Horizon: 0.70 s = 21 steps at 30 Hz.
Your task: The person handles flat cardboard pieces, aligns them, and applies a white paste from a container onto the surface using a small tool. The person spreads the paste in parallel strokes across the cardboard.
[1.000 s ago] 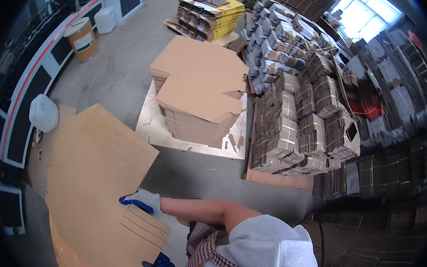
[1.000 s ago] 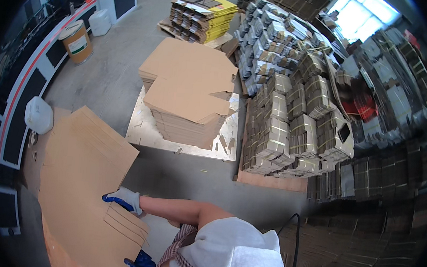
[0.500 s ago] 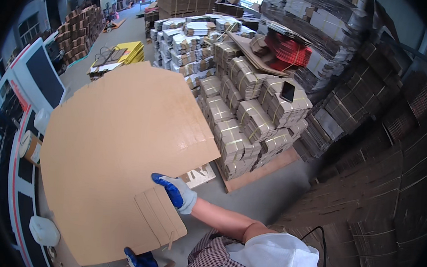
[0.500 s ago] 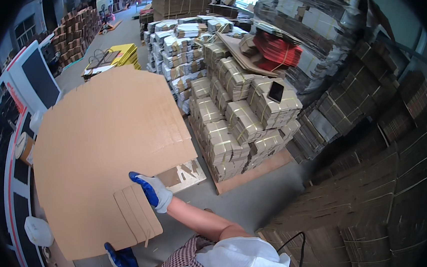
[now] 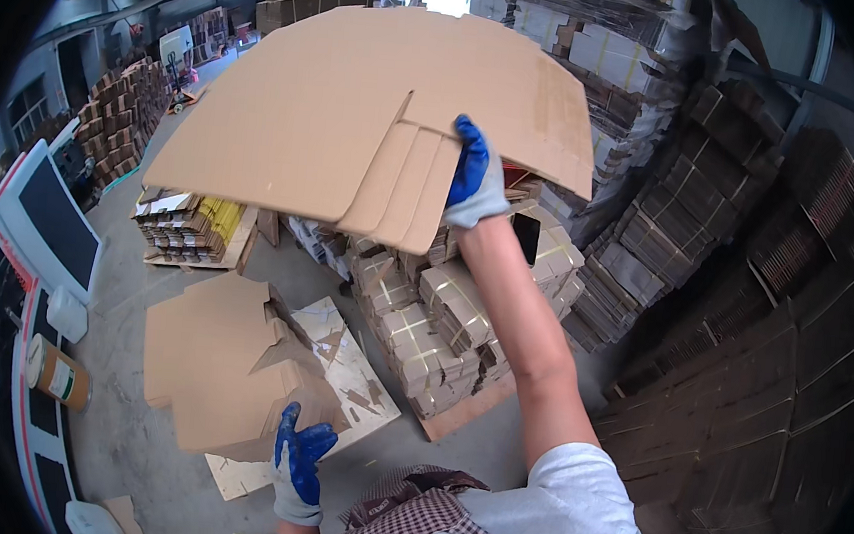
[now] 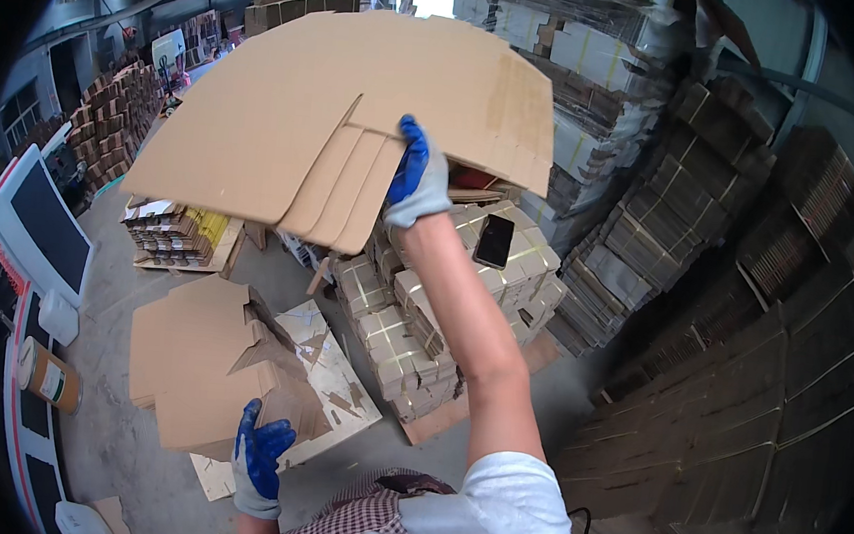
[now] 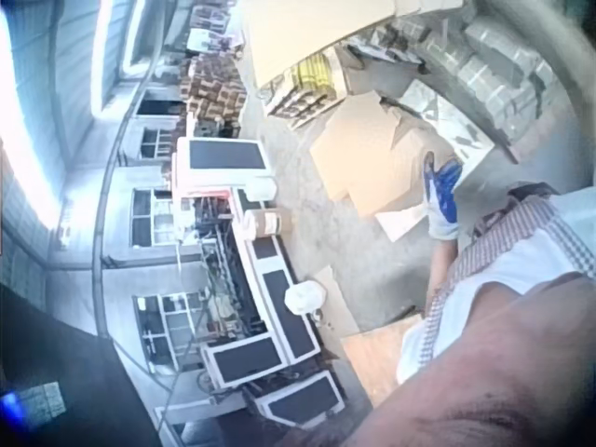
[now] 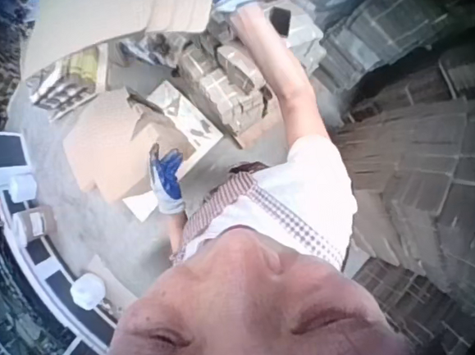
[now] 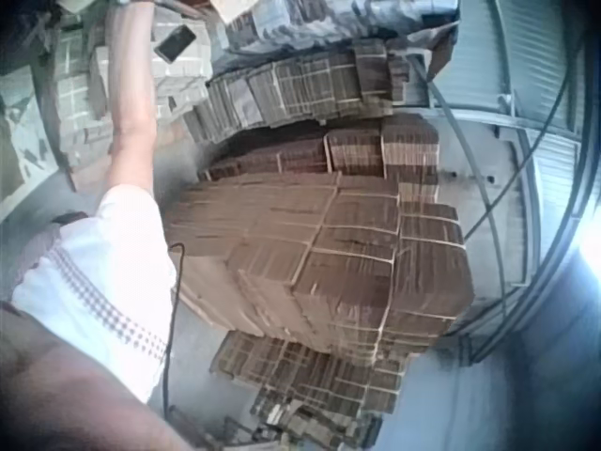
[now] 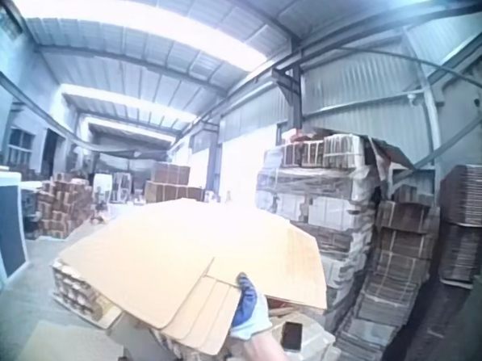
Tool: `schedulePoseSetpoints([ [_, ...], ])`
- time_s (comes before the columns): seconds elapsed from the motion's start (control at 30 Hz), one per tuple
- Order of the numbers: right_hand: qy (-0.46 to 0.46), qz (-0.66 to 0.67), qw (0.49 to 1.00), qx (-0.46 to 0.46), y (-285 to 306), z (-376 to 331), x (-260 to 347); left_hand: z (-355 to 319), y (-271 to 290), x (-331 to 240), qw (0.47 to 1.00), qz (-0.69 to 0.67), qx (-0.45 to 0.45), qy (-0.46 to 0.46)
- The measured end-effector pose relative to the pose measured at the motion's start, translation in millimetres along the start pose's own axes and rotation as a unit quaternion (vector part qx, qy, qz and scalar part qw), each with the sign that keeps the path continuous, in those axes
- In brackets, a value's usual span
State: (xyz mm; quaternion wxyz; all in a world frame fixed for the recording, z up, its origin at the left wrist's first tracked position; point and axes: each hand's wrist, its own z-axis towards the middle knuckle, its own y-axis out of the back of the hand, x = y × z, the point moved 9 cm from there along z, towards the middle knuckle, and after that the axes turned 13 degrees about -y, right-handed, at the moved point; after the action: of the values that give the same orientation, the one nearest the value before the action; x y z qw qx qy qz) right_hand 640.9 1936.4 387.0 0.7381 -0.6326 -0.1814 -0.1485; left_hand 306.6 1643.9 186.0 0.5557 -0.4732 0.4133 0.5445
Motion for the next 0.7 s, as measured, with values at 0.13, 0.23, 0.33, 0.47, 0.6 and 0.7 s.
schedulePoseSetpoints([
  [0.13,0.1,0.002,0.992,-0.077,34.8,69.6,91.0,-33.3,45.8,74.0,0.993,-0.003,-0.057,0.101],
  [0.23,0.184,0.03,0.973,-0.133,77.0,101.0,154.3,-62.1,73.0,117.1,0.981,-0.022,-0.1,0.163],
  [0.33,0.218,0.068,0.951,-0.209,133.2,126.0,193.7,-81.0,95.3,145.9,0.967,-0.047,-0.145,0.206],
  [0.47,0.22,0.101,0.935,-0.258,181.1,131.7,192.8,-87.1,119.4,172.0,0.968,-0.063,-0.145,0.194],
  [0.6,0.249,0.1,0.924,-0.271,192.9,117.8,179.2,-84.8,112.8,180.0,0.941,-0.175,-0.179,0.23],
  [0.7,0.262,0.099,0.921,-0.27,190.2,118.1,188.7,-78.6,104.2,183.0,0.941,-0.191,-0.159,0.23],
])
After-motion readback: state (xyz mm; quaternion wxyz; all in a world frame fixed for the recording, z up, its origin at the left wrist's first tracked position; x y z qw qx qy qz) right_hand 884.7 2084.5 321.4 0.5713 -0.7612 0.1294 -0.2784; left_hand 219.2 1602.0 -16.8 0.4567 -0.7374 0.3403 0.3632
